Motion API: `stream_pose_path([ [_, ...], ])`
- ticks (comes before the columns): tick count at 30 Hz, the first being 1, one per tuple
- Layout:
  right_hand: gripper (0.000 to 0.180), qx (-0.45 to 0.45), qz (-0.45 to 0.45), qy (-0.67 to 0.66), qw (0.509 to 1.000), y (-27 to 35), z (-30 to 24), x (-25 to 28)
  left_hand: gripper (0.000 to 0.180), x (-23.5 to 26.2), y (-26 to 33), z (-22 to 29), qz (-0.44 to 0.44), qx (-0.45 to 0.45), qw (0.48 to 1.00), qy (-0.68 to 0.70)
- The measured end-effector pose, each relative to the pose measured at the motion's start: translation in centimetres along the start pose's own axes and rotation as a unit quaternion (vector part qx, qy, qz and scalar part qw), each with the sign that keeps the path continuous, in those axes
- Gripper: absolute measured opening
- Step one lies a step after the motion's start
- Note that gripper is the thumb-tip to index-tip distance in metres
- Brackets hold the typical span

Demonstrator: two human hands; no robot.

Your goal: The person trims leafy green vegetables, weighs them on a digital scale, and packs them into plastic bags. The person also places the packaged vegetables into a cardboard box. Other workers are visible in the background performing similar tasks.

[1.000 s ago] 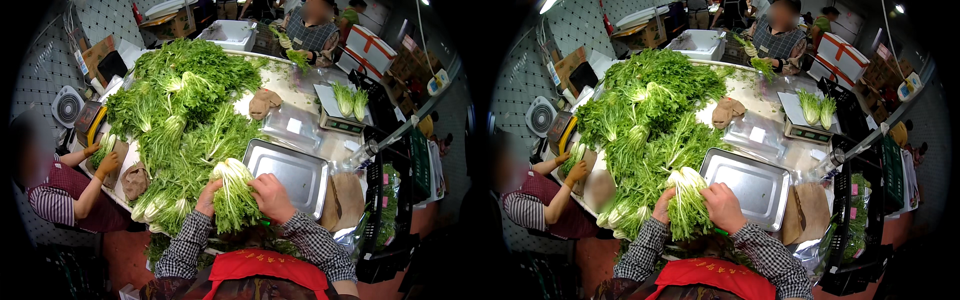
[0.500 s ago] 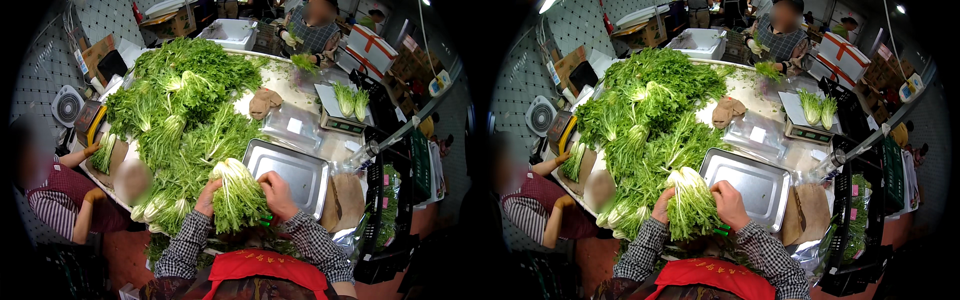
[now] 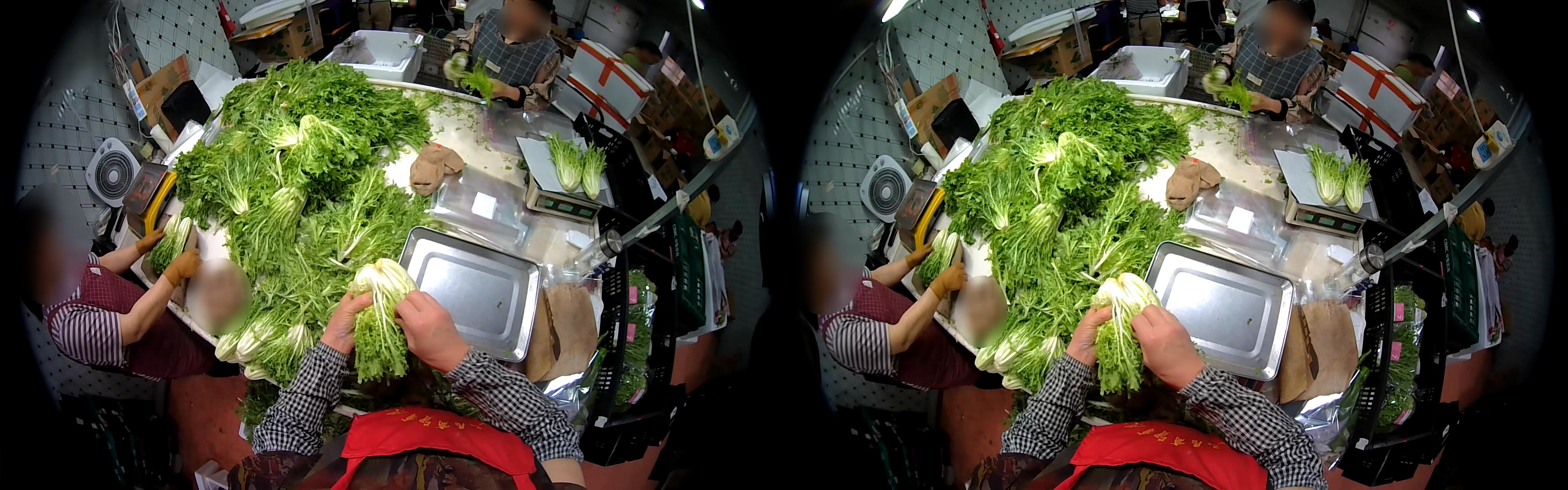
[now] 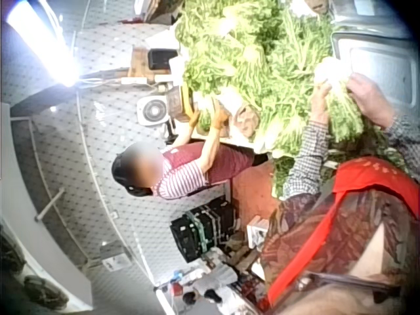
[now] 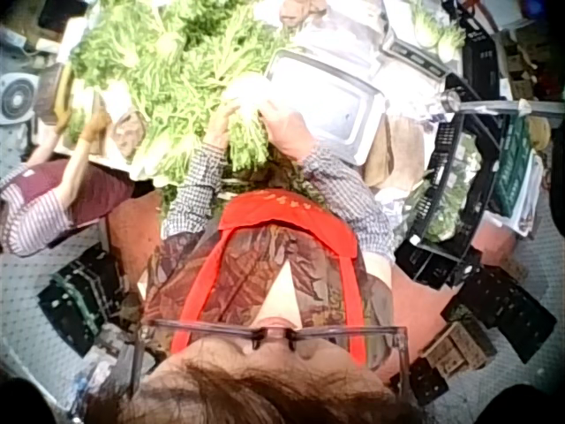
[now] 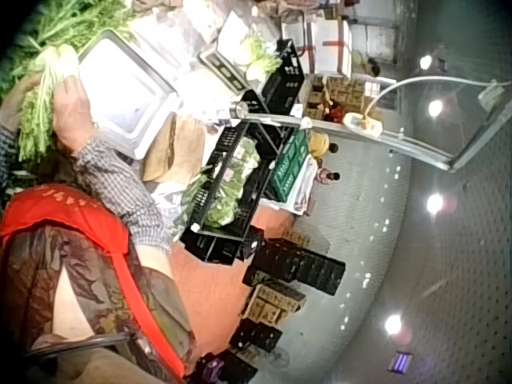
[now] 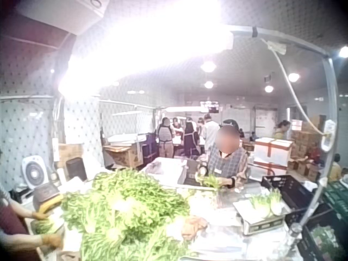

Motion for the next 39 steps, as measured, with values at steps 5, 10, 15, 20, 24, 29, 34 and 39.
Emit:
stream_pose_path([
  [5,0.013,-0.013,0.012,-0.052,0.998,0.2,0.7,-0.1,0.045,0.1,0.2,0.0,0.011,0.000,1.000,-0.019],
  [10,0.008,-0.065,-0.045,-0.198,0.977,2.3,0.7,1.9,0.052,1.9,0.4,-0.7,0.035,0.028,0.998,-0.042],
  [15,0.016,-0.107,-0.272,-0.225,0.929,8.7,0.0,0.6,0.056,6.2,-0.6,-2.9,0.074,0.047,0.994,-0.059],
  [20,0.024,-0.143,-0.358,-0.164,0.908,11.6,-0.2,0.5,0.055,4.8,-0.2,-2.6,0.056,0.060,0.996,-0.015],
  [24,0.015,-0.115,-0.116,-0.200,0.966,6.0,-1.9,5.4,0.054,4.4,-0.2,-2.4,0.038,0.070,0.997,0.002],
  [29,0.016,-0.028,-0.004,-0.090,0.996,0.9,-3.0,4.7,0.052,2.4,0.3,-1.2,0.032,0.057,0.998,0.007],
  [34,0.022,0.030,-0.007,0.026,0.999,-1.5,-2.2,0.6,0.039,0.5,0.4,0.1,0.024,0.016,0.999,0.024],
  [39,0.011,0.039,0.001,0.096,0.995,-2.0,-1.0,-0.5,0.044,0.7,0.0,0.2,0.027,0.000,1.000,0.009],
])
Point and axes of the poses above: each hand's wrist, its own y-axis away from the middle knuckle, its own x-axis out of the back of the hand, z = x × y, the point moved 10 cm from there along -y, towards the middle knuckle, and after that the axes turned 7 degrees about -y, right-handed, at the moved point
